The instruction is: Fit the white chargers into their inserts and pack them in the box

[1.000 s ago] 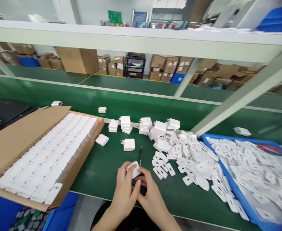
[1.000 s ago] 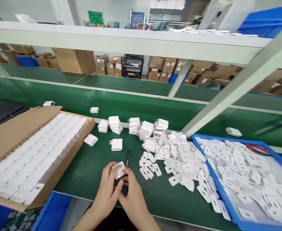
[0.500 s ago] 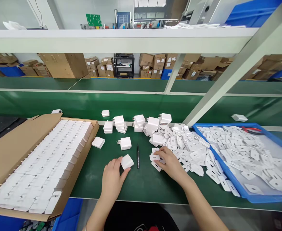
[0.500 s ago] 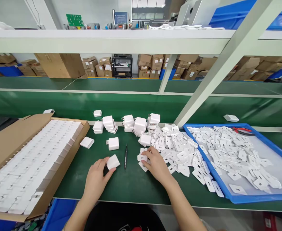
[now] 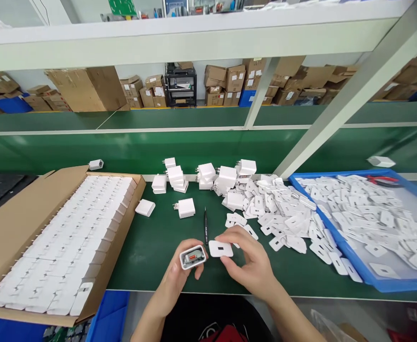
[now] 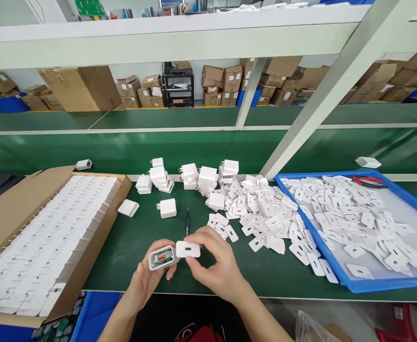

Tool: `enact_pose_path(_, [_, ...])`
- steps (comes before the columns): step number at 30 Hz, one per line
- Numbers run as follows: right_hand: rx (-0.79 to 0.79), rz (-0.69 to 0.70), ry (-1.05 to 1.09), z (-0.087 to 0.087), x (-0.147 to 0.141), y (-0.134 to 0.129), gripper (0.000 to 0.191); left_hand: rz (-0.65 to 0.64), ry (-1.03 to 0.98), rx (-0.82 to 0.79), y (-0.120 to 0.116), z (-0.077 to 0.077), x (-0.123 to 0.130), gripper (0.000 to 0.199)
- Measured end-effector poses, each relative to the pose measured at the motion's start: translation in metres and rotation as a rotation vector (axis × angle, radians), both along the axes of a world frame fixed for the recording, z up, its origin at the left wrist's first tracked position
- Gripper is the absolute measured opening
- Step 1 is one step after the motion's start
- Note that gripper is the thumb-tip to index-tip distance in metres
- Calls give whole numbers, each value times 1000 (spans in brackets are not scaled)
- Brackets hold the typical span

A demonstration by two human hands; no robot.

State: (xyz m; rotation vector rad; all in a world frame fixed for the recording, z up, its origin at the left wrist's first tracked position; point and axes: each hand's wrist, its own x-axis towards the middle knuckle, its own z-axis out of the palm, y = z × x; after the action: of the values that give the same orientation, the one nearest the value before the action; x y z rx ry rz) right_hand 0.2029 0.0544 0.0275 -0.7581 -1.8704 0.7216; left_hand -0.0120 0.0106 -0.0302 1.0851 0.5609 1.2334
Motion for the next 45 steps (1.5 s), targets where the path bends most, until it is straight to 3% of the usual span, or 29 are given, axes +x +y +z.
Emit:
enact_pose_path(6, [57,42,-23,6,-13,-10,32,23,173,-16,-8,7,0,74])
enact_pose_path(13, [85,83,-315,7,-17,-18,27,77,356,-12,-8,18,1,66])
enact_pose_path(18, [31,98,-289,5,-15,-15,25,102,413,-20,-7,15,3,43])
enact_pose_path(30, [14,149,-235,-7,-11,-14,39,165,510,32,-8,21,4,32])
enact_pose_path(33, [-122,175,-174,-10,-13,-14,41,169,496,35,-7,20,5,32])
enact_pose_path(37, [-459,133,-32,-20,-18,-16,48,202,495,105,-8,15,8,35])
enact_pose_path(40, [-653,193,41,-29,-27,-18,46,234,535,89,-9,8,10,36])
enact_pose_path(45, [-688,124,199,-43,-40,-18,42,342,649,144,-7,-7,12,54])
